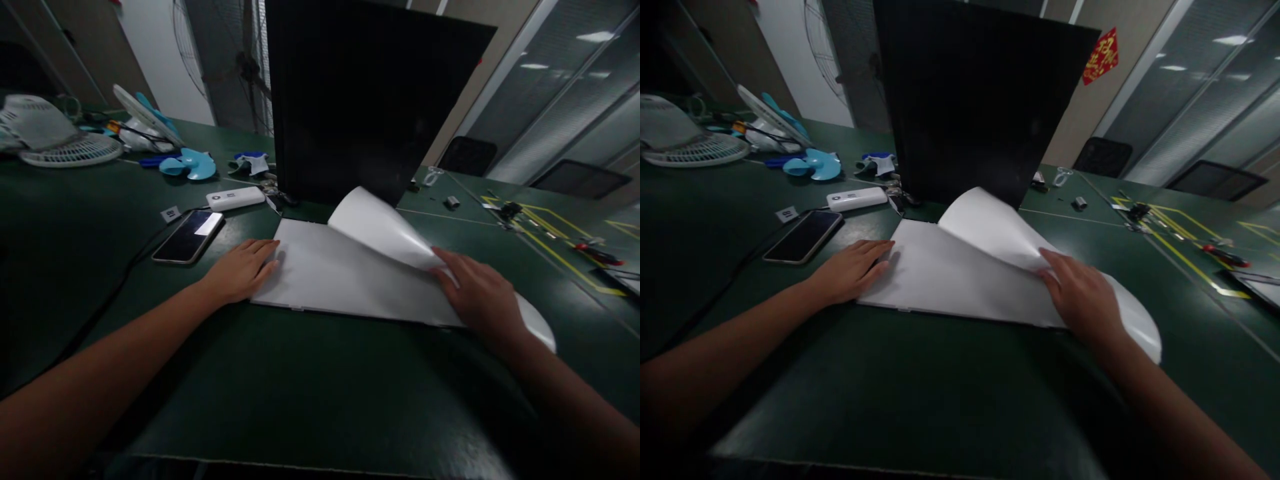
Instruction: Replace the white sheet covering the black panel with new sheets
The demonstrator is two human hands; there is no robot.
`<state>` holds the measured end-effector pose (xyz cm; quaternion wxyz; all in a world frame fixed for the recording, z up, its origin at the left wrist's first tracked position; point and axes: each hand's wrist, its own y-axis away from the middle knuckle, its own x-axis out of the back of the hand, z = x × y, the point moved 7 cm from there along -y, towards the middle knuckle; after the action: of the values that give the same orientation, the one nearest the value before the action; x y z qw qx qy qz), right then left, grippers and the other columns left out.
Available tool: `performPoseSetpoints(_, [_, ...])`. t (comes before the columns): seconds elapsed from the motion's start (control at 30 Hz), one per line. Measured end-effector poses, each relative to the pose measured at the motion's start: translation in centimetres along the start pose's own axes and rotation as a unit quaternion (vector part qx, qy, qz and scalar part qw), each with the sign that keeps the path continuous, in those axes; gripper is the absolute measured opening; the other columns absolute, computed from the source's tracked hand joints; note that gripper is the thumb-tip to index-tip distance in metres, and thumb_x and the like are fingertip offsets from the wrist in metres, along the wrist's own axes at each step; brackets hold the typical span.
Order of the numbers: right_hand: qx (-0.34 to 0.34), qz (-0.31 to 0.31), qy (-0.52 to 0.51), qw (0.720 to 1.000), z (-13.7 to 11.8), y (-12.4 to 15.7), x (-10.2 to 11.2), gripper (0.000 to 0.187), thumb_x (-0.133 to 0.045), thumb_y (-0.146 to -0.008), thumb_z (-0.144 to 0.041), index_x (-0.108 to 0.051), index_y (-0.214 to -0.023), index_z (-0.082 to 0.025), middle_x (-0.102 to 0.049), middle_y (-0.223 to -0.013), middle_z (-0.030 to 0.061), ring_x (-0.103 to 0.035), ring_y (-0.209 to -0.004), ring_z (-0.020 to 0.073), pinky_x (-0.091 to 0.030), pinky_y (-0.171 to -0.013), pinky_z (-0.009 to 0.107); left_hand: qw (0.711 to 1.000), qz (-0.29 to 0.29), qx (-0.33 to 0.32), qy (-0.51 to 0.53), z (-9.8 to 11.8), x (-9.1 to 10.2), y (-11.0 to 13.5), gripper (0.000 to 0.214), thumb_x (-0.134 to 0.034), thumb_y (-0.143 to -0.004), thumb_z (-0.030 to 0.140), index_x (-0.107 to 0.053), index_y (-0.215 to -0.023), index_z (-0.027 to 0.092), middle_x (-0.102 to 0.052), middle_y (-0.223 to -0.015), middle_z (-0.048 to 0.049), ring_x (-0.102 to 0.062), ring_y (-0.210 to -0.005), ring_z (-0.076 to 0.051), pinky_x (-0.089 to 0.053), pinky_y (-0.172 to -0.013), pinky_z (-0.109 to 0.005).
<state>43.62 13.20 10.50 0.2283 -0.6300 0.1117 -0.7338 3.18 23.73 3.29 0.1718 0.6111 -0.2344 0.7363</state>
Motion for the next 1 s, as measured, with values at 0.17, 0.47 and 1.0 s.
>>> performPoseSetpoints(0.17, [0.145, -0.039, -0.082, 0.985, -6.2, 1.1, -2.5, 0.045, -0.049, -0.106, -0.036, -0.059, -0.147, -0.02, -0.066, -0.143, 0.0136, -0.066, -0.126, 0.0293, -0.055, -0.104, 0.054, 0.999, 0.007, 0.01, 0.043, -0.8, -0.8, 0.0, 0.071, -0.019, -0.107, 0.056, -0.035, -0.162, 0.014, -0.045, -0.162, -0.018, -0.043, -0.148, -0.034, -0.034, -0.122, -0.055])
performPoseSetpoints(0.47, [0.216, -0.149, -0.15, 0.953, -9.1, 2.0, -4.7, 0.053, -0.05, -0.106, -0.038, -0.046, -0.158, -0.029, -0.049, -0.161, 0.007, -0.046, -0.149, 0.026, -0.043, -0.12, 0.056, 0.998, -0.044, 0.024, 0.033, -1.1, -1.8, -0.2, 0.077, -0.016, -0.105, 0.061, -0.024, -0.165, 0.014, -0.027, -0.174, -0.0164, -0.025, -0.16, -0.032, -0.022, -0.129, -0.053])
performPoseSetpoints(1.0, [-0.081, -0.154, -0.105, 0.979, -0.8, 0.3, -6.8, 0.074, -0.035, -0.105, -0.058, -0.041, -0.159, -0.008, -0.046, -0.16, 0.0244, -0.045, -0.148, 0.0376, -0.039, -0.12, 0.062, 0.997, -0.076, 0.012, 0.016, -1.1, -2.0, -0.3, 0.079, -0.025, -0.104, 0.063, -0.025, -0.166, 0.013, -0.018, -0.175, -0.0181, -0.019, -0.162, -0.034, -0.016, -0.13, -0.053])
